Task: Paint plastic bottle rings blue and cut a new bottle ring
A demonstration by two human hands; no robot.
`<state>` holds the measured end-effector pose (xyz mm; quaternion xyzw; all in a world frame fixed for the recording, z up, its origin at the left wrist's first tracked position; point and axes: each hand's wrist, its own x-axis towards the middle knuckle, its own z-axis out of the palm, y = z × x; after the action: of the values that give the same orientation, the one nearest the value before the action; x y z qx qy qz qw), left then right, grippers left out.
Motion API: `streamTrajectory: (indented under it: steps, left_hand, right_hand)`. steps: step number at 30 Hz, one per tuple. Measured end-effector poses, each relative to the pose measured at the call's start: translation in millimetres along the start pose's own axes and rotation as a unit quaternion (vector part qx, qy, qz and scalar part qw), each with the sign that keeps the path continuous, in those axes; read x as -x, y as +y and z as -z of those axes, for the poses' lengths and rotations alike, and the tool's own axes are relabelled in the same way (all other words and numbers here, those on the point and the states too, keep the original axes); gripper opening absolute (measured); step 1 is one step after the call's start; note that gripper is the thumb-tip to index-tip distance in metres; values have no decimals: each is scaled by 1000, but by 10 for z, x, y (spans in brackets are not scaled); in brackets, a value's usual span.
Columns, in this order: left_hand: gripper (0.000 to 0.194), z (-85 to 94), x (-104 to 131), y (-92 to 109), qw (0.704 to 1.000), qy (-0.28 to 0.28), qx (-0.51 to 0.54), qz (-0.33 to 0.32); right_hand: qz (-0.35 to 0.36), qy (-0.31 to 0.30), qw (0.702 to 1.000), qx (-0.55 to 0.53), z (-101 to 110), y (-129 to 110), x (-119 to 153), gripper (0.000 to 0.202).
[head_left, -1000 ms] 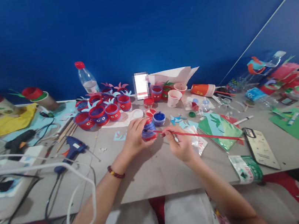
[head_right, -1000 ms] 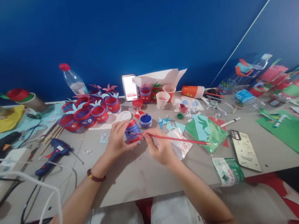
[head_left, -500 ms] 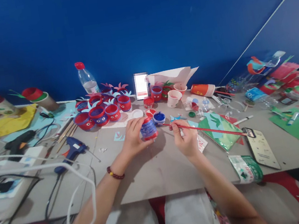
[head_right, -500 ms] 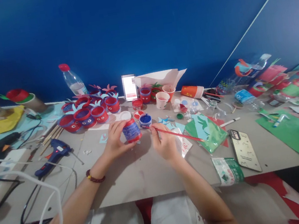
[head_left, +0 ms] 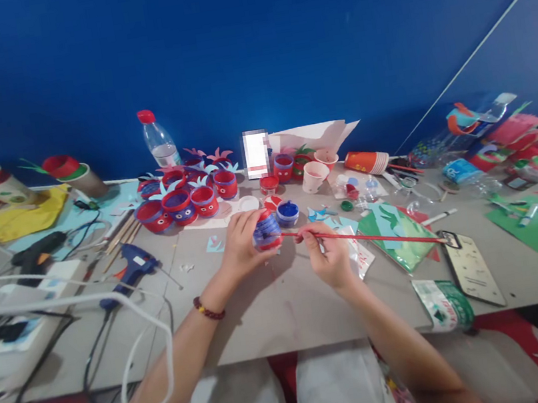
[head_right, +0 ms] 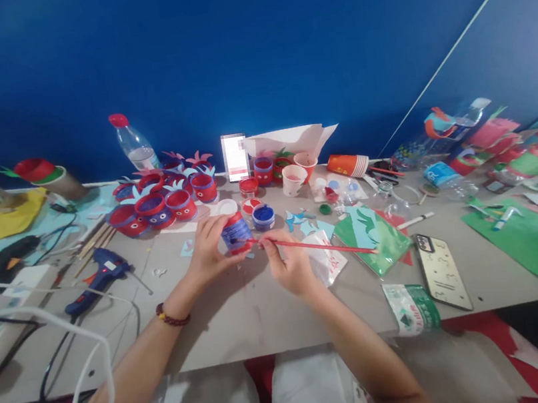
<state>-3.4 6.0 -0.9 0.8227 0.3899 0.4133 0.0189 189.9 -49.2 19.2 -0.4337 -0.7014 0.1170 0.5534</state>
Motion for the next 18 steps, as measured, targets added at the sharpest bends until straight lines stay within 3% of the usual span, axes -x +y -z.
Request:
streamTrajectory:
  steps: [10, 18]
  left_hand:
    - [74, 17, 3, -17, 1000, -1, 3, 2]
    - [65, 35, -29, 7, 1000, -8, -2, 21]
  right_hand:
    - [-12, 60, 993, 100, 85, 72, -47, 18]
    - [-46, -4, 998, -44, 67, 66, 16, 17]
